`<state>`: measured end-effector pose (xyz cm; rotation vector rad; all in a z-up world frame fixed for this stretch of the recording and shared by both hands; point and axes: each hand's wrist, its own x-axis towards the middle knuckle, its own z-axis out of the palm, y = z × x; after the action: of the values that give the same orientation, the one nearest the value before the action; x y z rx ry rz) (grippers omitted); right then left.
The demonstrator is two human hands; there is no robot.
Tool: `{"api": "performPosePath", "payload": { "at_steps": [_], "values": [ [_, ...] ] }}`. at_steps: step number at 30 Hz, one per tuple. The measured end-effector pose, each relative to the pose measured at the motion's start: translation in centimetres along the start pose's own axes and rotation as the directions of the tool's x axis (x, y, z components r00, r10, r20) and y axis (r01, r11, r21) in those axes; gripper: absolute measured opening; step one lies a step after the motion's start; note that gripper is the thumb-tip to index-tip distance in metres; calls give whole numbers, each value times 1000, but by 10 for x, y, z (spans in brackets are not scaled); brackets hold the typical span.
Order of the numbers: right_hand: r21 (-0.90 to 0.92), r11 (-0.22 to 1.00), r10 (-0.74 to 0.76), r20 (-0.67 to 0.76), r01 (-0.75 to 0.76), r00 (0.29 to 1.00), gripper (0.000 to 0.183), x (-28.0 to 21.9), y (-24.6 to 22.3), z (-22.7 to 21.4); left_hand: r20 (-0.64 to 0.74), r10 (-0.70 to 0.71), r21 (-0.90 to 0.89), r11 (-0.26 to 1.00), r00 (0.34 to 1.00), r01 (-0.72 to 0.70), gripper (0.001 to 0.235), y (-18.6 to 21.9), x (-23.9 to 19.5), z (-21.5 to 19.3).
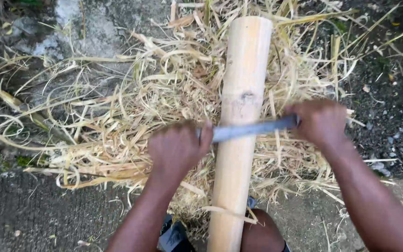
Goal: Scraping the outer layer of a bamboo pole using a machete.
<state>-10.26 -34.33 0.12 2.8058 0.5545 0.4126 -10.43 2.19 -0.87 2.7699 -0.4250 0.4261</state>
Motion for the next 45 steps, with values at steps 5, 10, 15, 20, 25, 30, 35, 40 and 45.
{"api": "performPosePath", "payload": {
  "at_steps": [5,10,15,20,25,30,35,40,45],
  "values": [
    [-60,992,110,-43,-112,993,16,76,30,-33,-32,-79,-127,989,996,74,52,4,90,-3],
    [17,996,82,97,-84,992,10,11,-1,-27,135,-16,-110,993,991,31,57,9,15,-13],
    [50,998,26,21,-27,999,19,-15,0,0,-24,42,-97,994,999,-44,54,10,-4,0],
    [-27,985,172,95,-170,980,5,71,41,-10,-72,-1,-82,997,997,-5,52,7,98,-1],
    [89,977,178,141,-191,974,7,32,10,-25,-89,-43,-165,986,995,28,44,12,46,-19],
    [125,992,22,96,-34,995,22,-4,9,-3,-45,33,-13,999,998,-33,50,17,-8,2],
    [29,997,71,-8,-71,997,11,85,74,8,-29,-28,-80,996,999,25,49,8,122,7],
    [-122,981,161,58,-153,985,14,128,103,10,23,-98,-93,991,995,100,46,5,178,10],
    [-34,949,308,299,-312,903,10,105,53,-27,284,-158,-111,974,946,196,58,14,131,-17]
  ]
}}
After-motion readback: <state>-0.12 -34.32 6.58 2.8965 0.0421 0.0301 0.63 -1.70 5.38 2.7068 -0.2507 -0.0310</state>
